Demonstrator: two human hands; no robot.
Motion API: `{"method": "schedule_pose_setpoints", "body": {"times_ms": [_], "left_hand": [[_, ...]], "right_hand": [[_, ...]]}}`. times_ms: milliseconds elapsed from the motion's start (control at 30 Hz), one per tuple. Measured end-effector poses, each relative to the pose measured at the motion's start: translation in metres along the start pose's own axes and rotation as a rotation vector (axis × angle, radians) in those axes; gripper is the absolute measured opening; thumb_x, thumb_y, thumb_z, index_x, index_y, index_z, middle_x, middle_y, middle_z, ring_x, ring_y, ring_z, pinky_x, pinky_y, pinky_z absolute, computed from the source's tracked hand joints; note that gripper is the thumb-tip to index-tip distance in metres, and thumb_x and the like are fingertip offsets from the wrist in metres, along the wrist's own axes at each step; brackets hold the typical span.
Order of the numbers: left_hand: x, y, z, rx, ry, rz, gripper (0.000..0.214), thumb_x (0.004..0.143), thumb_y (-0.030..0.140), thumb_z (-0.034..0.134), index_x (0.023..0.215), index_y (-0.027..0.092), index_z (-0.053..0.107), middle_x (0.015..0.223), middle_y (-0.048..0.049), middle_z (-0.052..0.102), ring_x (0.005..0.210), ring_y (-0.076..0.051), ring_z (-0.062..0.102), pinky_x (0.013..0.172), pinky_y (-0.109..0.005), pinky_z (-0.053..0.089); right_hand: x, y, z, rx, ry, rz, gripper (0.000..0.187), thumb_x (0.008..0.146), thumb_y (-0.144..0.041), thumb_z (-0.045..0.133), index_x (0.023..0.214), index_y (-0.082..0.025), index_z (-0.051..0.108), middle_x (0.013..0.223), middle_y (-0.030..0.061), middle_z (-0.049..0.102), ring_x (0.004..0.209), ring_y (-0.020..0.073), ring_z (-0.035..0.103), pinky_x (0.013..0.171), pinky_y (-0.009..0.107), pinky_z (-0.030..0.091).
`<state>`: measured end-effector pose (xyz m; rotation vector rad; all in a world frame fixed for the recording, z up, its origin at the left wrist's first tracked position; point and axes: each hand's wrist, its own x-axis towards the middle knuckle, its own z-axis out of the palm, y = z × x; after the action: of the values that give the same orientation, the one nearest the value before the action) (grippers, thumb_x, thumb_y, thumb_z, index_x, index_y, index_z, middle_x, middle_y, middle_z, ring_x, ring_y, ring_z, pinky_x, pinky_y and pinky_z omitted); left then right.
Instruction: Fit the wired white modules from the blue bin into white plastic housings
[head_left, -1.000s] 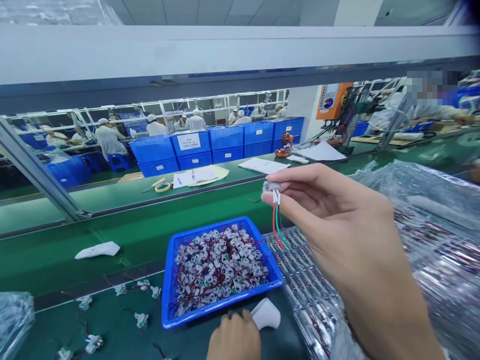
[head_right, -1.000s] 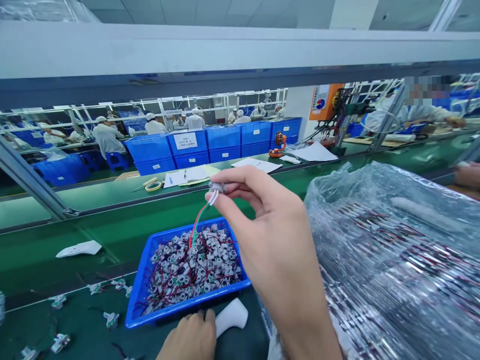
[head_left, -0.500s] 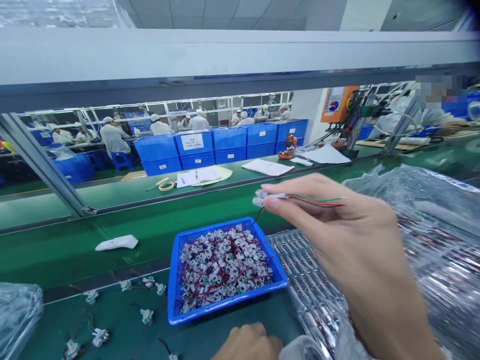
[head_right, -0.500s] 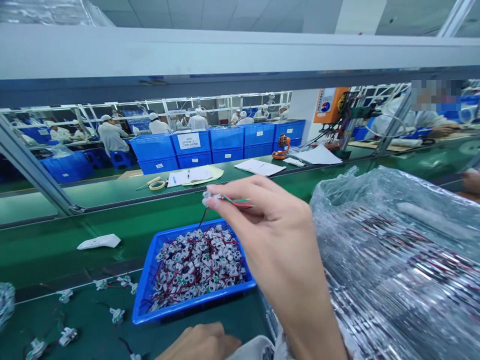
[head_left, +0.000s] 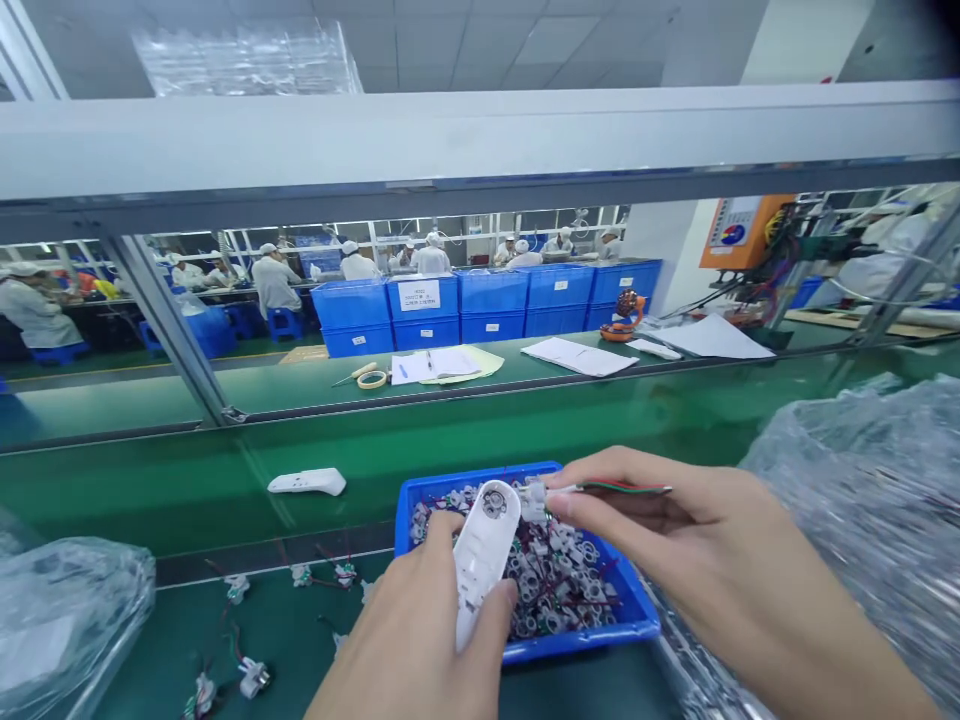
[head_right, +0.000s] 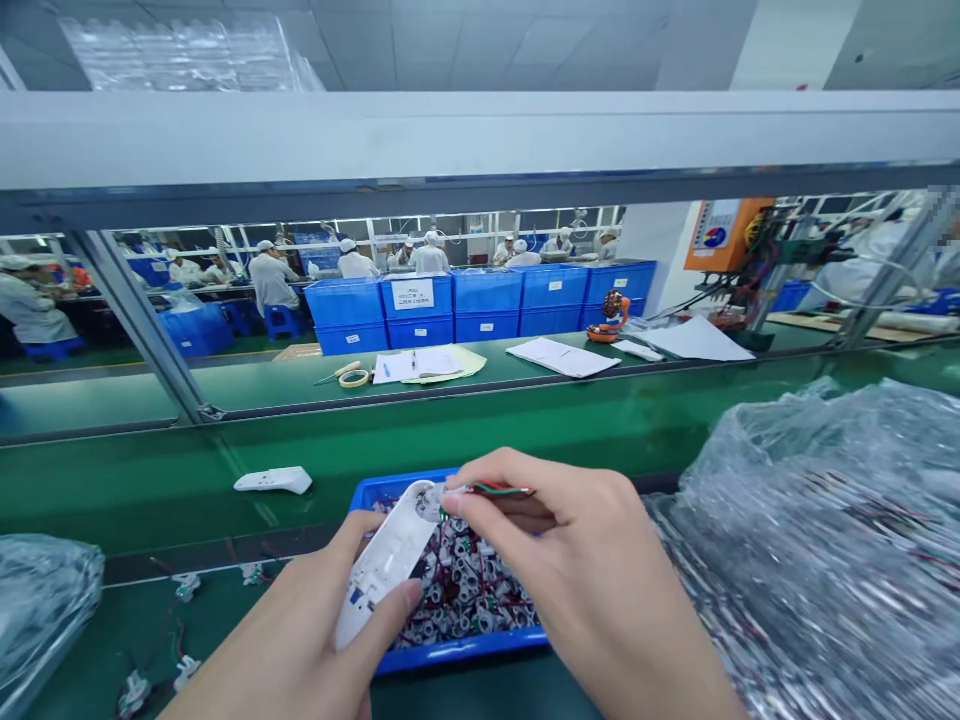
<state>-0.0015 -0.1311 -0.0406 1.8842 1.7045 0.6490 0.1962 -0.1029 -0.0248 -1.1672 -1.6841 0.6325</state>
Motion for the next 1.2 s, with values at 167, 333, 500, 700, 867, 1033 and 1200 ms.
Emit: {"method": "schedule_pose_setpoints", "body": {"times_ms": [167,333,500,700,867,1033,1200], "left_hand": [[0.005,0.001,0.004,0.074,-0.105,-0.01,0.053,0.095,0.038,0.038,0.143,0.018,0.051,0.128,-0.016,0.068,0.116,-0.035,0.065,0.084,-0.038,0.053],[0.008,-0.002,0.004,0.027,-0.169,0.051,0.059,0.095,0.032,0.04,0.152,0.018,0.043,0.146,-0.0134,0.057,0.131,-0.033,0.055,0.103,-0.039,0.048],[0.011,-0.01,0.008,0.049,-0.283,0.021,0.072,0.096,0.036,0.038,0.161,0.013,0.016,0.162,-0.0158,0.034,0.14,-0.038,0.047,0.108,-0.048,0.045],[0.013,-0.012,0.009,0.013,-0.292,0.009,0.073,0.094,0.035,0.045,0.16,0.012,0.024,0.16,-0.0156,0.037,0.142,-0.038,0.044,0.112,-0.05,0.042],[0.013,-0.009,0.005,-0.016,-0.254,0.011,0.072,0.088,0.031,0.051,0.158,0.019,0.034,0.156,-0.0112,0.045,0.14,-0.035,0.046,0.11,-0.045,0.045],[0.013,-0.006,0.004,-0.029,-0.224,0.077,0.068,0.082,0.022,0.055,0.149,0.023,0.049,0.15,-0.0072,0.055,0.135,-0.032,0.052,0.11,-0.04,0.045],[0.013,-0.009,0.006,-0.027,-0.207,0.059,0.067,0.081,0.021,0.055,0.147,0.024,0.051,0.148,-0.0072,0.057,0.135,-0.032,0.052,0.109,-0.039,0.045]], "right_hand": [[0.005,0.007,0.019,-0.197,-0.055,-0.01,0.015,0.089,-0.035,0.065,0.085,-0.03,0.079,0.106,0.0004,0.08,0.096,0.0286,0.075,0.083,0.039,0.06],[0.005,0.015,0.039,-0.333,-0.086,0.016,0.021,0.092,-0.033,0.056,0.084,-0.028,0.074,0.126,0.0041,0.073,0.111,0.0319,0.07,0.089,0.047,0.058],[0.004,0.021,0.055,-0.456,-0.186,0.091,0.025,0.096,-0.034,0.045,0.089,-0.027,0.068,0.121,0.0065,0.075,0.106,0.0312,0.071,0.085,0.046,0.055],[0.006,0.019,0.057,-0.576,-0.302,0.204,0.024,0.099,-0.031,0.041,0.083,-0.026,0.058,0.094,0.004,0.075,0.084,0.0279,0.071,0.068,0.037,0.048],[0.009,0.018,0.055,-0.581,-0.305,0.277,0.021,0.098,-0.024,0.043,0.083,-0.026,0.057,0.106,0.005,0.074,0.096,0.0279,0.068,0.075,0.036,0.046],[0.01,0.016,0.056,-0.62,-0.285,0.275,0.019,0.098,-0.025,0.046,0.085,-0.026,0.06,0.09,0.0018,0.074,0.086,0.0271,0.068,0.069,0.034,0.042],[0.009,0.017,0.058,-0.642,-0.255,0.27,0.019,0.096,-0.025,0.048,0.085,-0.026,0.063,0.089,0.0019,0.075,0.083,0.0273,0.069,0.065,0.032,0.041]]}}
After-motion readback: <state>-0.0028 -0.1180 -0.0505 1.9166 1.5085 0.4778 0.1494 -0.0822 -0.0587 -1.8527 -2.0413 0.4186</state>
